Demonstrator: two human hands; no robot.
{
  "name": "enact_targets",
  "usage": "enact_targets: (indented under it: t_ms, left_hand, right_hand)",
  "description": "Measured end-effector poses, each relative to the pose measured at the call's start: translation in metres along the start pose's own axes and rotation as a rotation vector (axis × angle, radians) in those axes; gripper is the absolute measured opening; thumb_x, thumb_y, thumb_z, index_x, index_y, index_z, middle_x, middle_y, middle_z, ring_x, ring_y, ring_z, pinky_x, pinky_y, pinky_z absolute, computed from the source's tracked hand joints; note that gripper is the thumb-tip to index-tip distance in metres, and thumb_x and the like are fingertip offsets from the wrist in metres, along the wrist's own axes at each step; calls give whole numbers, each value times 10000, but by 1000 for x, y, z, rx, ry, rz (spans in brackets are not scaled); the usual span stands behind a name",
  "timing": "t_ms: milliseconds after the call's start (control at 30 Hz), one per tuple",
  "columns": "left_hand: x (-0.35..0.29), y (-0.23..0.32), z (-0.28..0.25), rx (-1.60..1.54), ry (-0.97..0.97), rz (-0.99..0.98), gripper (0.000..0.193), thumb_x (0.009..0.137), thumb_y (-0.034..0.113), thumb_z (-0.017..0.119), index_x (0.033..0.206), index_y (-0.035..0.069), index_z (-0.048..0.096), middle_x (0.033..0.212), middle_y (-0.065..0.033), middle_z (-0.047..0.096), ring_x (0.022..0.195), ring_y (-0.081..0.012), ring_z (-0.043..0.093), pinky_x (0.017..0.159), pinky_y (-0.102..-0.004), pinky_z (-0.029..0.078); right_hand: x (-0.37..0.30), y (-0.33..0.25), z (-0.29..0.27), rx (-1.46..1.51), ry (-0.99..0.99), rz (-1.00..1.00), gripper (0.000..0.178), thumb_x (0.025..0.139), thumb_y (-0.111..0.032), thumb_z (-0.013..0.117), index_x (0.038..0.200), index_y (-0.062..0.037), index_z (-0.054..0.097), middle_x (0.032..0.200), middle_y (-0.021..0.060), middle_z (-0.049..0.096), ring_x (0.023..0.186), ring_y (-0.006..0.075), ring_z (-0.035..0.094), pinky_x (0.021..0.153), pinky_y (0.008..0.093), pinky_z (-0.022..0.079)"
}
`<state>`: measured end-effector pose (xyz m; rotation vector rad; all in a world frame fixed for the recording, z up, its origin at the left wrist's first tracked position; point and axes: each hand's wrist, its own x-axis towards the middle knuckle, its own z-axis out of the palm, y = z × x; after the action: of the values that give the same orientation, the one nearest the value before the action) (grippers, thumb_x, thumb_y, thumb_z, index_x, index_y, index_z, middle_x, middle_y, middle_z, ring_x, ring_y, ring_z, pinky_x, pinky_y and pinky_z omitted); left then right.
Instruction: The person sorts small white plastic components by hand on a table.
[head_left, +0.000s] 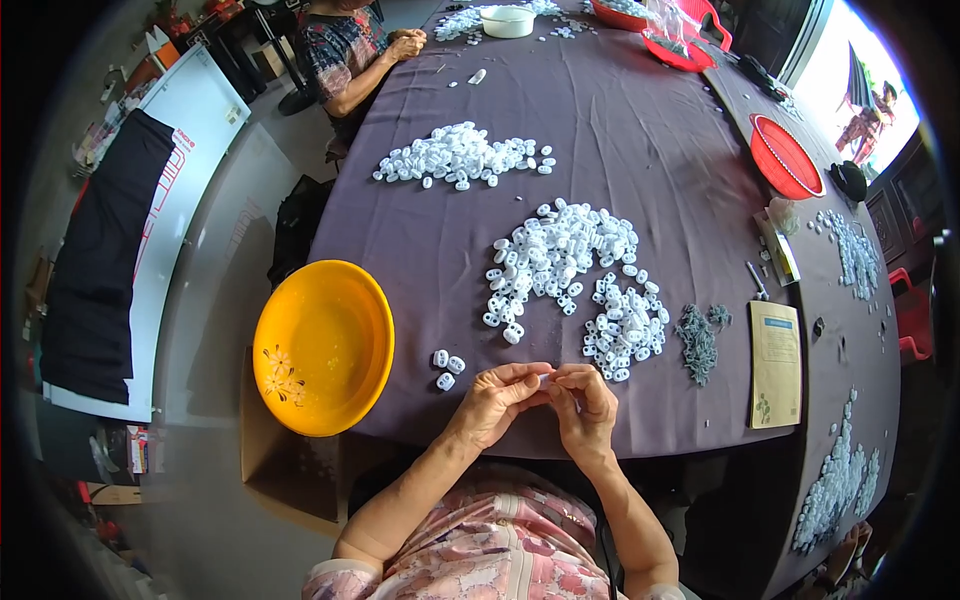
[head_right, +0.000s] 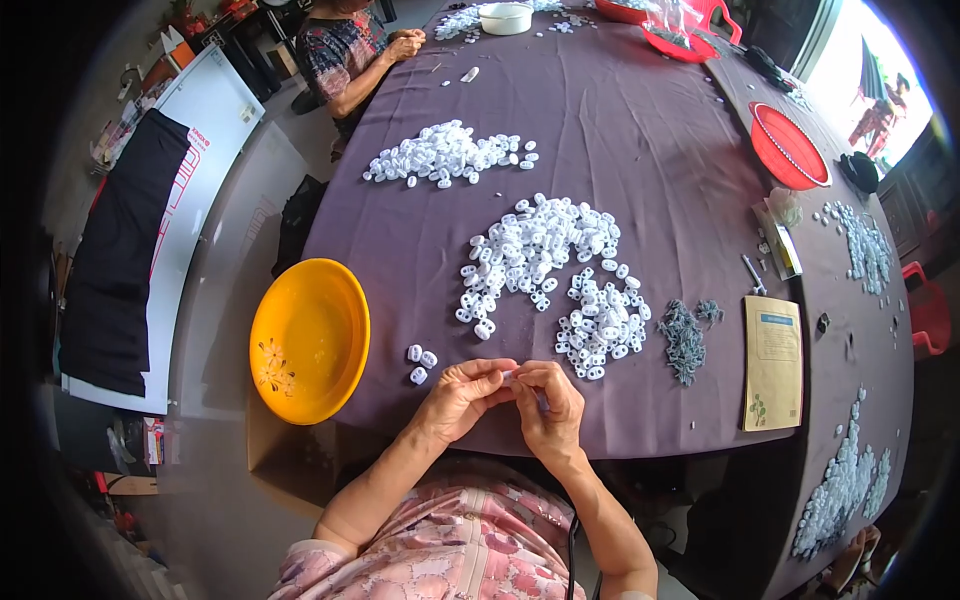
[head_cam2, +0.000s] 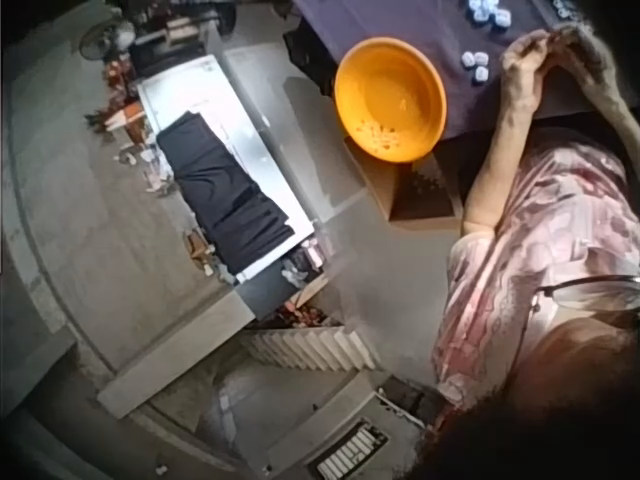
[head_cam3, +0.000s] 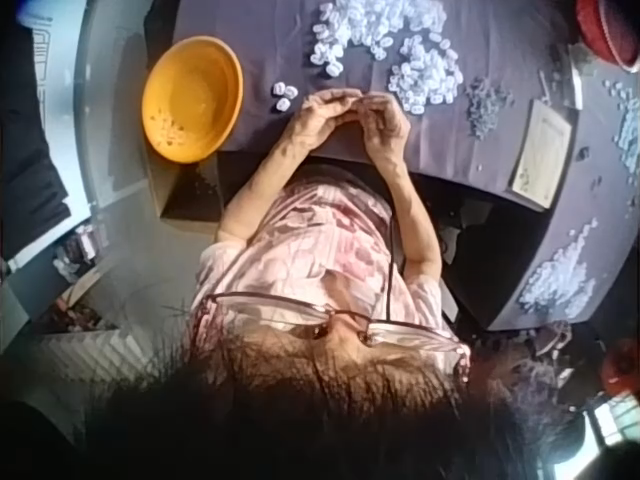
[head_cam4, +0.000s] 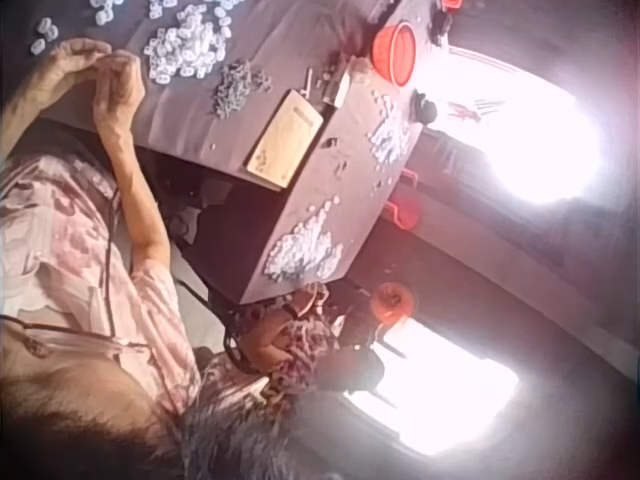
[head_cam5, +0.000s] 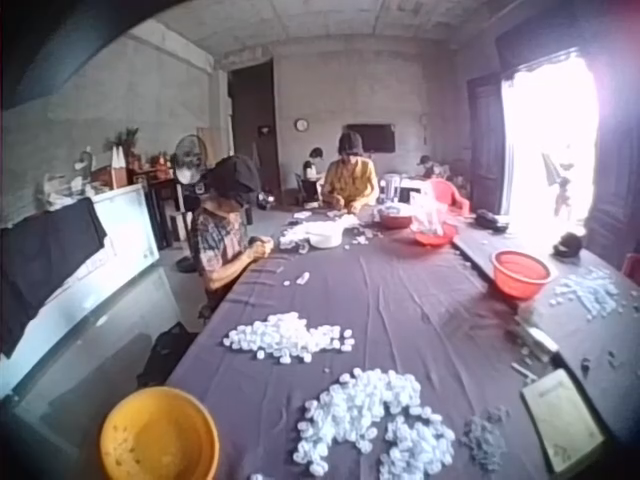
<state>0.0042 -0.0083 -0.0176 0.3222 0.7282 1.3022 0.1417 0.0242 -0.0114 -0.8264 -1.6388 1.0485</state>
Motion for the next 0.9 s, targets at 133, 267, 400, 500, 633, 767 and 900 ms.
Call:
enact_targets:
  t_ms: [133,267,400,500,633,767,900]
  left_hand:
    - [1,1,0,-3,-9,-10,197,851,74,531,1024,5,594,966,-96,620,886,-169,590,840,-337,469]
    - [1,1,0,-25,-19,-9,199,852,78,529,1028,7,591,964,-95,619,885,-174,592,839,-347,471]
    - [1,1,1,-39,-12,-8,198,852,80,530,1025,6,593,956,-96,620,885,-176,592,838,-352,471]
    - [2,-1,-1,-5,2,-6,196,853,85,530,1021,7,595,952,-93,620,884,-177,592,840,-352,471]
    - [2,0,0,-4,-17,-3,196,854,90,531,1019,8,597,947,-87,621,880,-177,592,840,-348,469]
    - [1,-1,-1,4,0,-9,196,856,89,528,1021,8,597,943,-85,621,881,-171,589,841,-337,467]
    - [2,-4,-2,-5,27,19,196,844,81,550,1009,-12,597,947,-96,620,860,-181,596,829,-327,480]
  right_hand:
    - [-3,8,3,106,69,10,120,773,75,563,822,4,479,803,104,566,688,153,564,593,231,456]
    - [-4,9,3,105,61,62,125,778,83,552,827,7,466,802,109,565,696,150,564,600,232,459]
    - [-4,9,3,160,73,87,120,781,84,549,823,4,469,801,109,565,693,147,565,593,232,458]
    - [-3,8,2,129,63,78,119,782,81,551,824,1,473,797,105,567,684,148,565,586,233,456]
    - [-1,9,2,24,57,-11,127,774,84,548,825,-6,476,782,104,565,656,166,562,566,242,452]
    - [2,4,2,-54,40,-90,137,760,98,532,822,-10,476,775,108,558,637,190,557,555,256,447]
    - [5,0,2,-142,24,-146,148,748,112,512,818,-13,476,773,111,553,623,206,555,551,264,446]
